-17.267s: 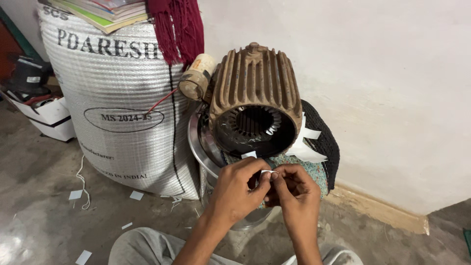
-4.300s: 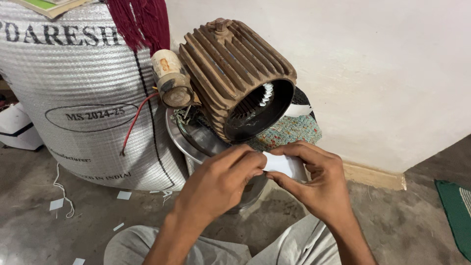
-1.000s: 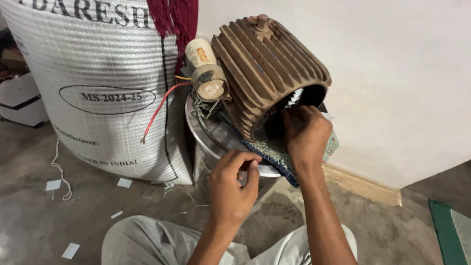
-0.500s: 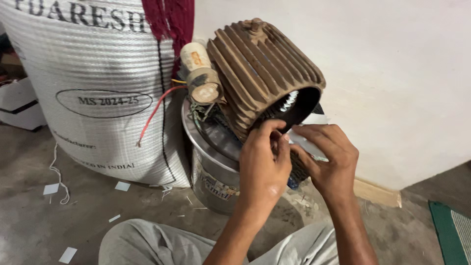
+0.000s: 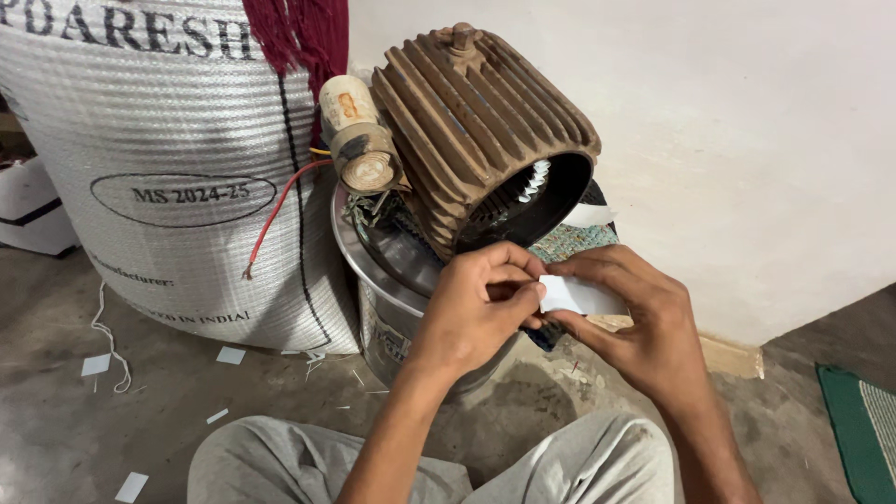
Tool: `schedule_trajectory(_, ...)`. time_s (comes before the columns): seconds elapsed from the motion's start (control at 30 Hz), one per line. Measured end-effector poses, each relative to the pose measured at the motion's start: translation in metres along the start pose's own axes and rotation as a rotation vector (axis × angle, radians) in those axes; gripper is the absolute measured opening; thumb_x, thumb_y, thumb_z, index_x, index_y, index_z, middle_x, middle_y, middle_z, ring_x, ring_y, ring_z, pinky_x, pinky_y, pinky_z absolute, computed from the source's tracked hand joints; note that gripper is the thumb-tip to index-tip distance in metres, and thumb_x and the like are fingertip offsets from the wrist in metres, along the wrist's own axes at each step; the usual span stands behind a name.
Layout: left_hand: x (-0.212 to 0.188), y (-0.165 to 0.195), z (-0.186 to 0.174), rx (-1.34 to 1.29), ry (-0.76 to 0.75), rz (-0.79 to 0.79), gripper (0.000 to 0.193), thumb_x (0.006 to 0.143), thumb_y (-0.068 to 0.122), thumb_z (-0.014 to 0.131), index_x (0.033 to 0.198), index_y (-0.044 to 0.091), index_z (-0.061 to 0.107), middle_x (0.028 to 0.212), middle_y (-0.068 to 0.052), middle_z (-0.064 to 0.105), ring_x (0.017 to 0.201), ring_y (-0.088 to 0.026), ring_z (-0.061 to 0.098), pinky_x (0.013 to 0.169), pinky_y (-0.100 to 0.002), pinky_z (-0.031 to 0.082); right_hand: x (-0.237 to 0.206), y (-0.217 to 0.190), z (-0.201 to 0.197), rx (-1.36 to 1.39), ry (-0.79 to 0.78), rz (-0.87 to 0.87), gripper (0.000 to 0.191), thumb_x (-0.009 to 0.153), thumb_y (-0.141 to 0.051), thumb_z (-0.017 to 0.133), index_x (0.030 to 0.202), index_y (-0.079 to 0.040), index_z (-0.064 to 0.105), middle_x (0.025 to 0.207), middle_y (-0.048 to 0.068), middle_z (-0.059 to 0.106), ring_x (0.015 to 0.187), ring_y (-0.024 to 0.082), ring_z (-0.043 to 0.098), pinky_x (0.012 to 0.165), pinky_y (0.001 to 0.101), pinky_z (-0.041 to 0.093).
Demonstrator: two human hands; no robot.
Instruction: The person folds small white paper strips and inserts them one by one into the slots of a motor stator resting on a metal container. The person repeats this process for multiple strips, occasionally adjusting the motor's position.
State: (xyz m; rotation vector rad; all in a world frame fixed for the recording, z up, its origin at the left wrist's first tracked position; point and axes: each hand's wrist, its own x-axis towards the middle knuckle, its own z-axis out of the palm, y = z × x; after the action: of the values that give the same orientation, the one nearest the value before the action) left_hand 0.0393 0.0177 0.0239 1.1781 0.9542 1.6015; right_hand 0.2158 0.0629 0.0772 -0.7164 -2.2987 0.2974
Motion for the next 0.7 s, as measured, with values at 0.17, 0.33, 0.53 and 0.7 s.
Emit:
schedule_trajectory(0.17,-0.001,-0.006,-0.002,-0.095,-0.050,0.033,0.004,0.093,-0.001,0.066,0.093,-0.002,0.062,0.080,-0.008,0.072,0.067,-0.010,0.069,0.060,-0.026,0.059,0.002,-0.005,-0.003,-0.011,-0.049,-0.012,0.041,0.068,-0.013,0.088,0.106,-0.004,0.075,0.108,0.007,0.076,0.101,0.022,0.074,0.085,0.0360,0.060)
schedule_trajectory(0.33,-0.014,-0.006,-0.002,0.143,0.030,0.169,0.009,0.093,-0.005,0.062,0.087,-0.002,0.055,0.081,-0.007,0.070,0.067,-0.009,0.068,0.057,-0.025,0.057,-0.005,-0.006,0.001,-0.045,-0.073,0.031,0.036,0.070,-0.011,0.086,0.104,-0.004,0.075,0.104,0.006,0.076,0.096,0.021,0.075,0.083,0.0357,0.059)
schedule_trajectory(0.53,-0.017,-0.004,-0.012,-0.101,-0.191,0.115,0.012,0.100,0.007,0.062,0.108,0.000,0.065,0.093,-0.006,0.072,0.081,-0.010,0.071,0.073,-0.024,0.062,-0.019,0.001,0.009,0.095,0.024,0.203,0.028,0.074,-0.006,0.084,0.101,-0.005,0.077,0.100,0.005,0.079,0.092,0.016,0.076,0.082,0.0321,0.062)
schedule_trajectory(0.7,-0.030,-0.005,-0.014,0.001,-0.166,0.244,0.028,0.096,0.010,0.073,0.121,-0.001,0.067,0.101,-0.006,0.072,0.094,-0.009,0.069,0.084,-0.025,0.060,-0.026,0.008,0.016,0.316,0.095,0.218,0.028,0.078,0.002,0.082,0.105,0.001,0.073,0.101,0.009,0.078,0.096,0.015,0.074,0.087,0.0300,0.060)
